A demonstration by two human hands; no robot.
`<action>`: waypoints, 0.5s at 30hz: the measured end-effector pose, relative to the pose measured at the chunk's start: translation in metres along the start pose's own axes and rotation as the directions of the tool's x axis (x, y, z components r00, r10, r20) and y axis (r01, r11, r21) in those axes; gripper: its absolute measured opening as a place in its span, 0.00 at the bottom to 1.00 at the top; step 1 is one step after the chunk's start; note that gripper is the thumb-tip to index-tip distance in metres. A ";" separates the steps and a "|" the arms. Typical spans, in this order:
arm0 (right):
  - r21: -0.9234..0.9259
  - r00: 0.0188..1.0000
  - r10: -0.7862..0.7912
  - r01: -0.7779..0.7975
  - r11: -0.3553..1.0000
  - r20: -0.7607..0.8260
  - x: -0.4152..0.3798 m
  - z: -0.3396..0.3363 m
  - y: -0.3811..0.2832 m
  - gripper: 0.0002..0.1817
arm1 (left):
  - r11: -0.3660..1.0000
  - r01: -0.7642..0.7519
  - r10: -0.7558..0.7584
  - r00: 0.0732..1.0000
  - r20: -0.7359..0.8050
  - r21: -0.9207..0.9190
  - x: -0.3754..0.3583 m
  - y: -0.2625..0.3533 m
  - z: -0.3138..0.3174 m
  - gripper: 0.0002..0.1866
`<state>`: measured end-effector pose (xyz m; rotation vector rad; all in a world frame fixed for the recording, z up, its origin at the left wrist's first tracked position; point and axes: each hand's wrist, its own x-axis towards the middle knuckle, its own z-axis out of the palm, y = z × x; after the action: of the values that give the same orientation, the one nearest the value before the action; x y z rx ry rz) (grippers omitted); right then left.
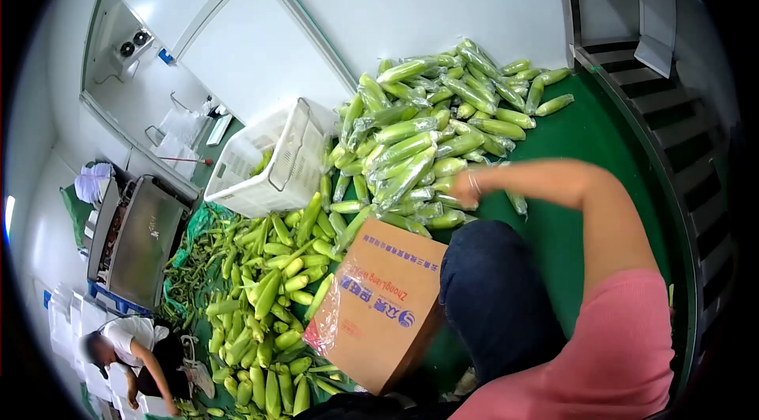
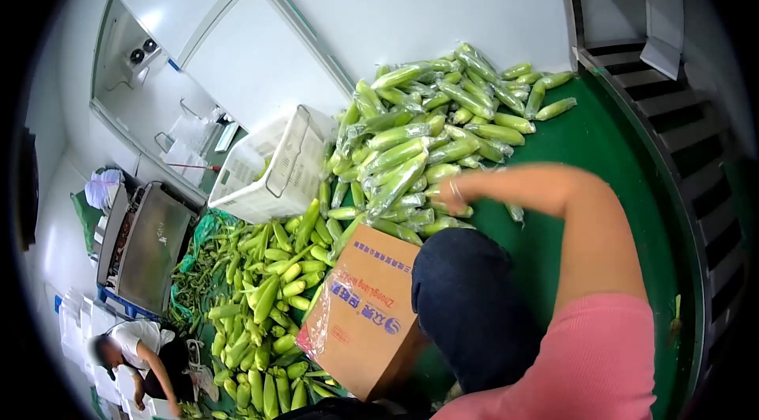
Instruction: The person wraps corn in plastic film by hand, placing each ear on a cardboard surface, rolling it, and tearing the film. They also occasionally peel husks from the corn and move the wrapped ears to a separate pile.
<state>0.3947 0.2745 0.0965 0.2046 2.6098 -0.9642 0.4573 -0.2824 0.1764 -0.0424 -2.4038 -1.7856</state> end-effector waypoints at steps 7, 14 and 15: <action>-0.147 0.839 0.111 -0.037 0.988 0.532 -0.104 0.210 0.011 0.20 | 0.966 0.205 -0.207 0.978 0.002 -0.155 0.015 -0.001 -0.028 0.26; -0.017 0.929 0.110 -0.111 0.994 0.353 -0.116 0.190 0.002 0.19 | 0.897 0.047 -0.009 0.996 0.088 -0.439 0.057 0.025 -0.083 0.27; 0.001 0.944 0.102 -0.108 0.994 0.315 -0.119 0.185 -0.002 0.19 | 0.880 -0.076 0.139 0.985 0.101 -0.470 0.064 0.044 -0.091 0.28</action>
<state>0.5549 0.1503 0.0109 0.1764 2.2764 -0.9024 0.4078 -0.3609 0.2527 -0.3500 -1.9399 -2.3225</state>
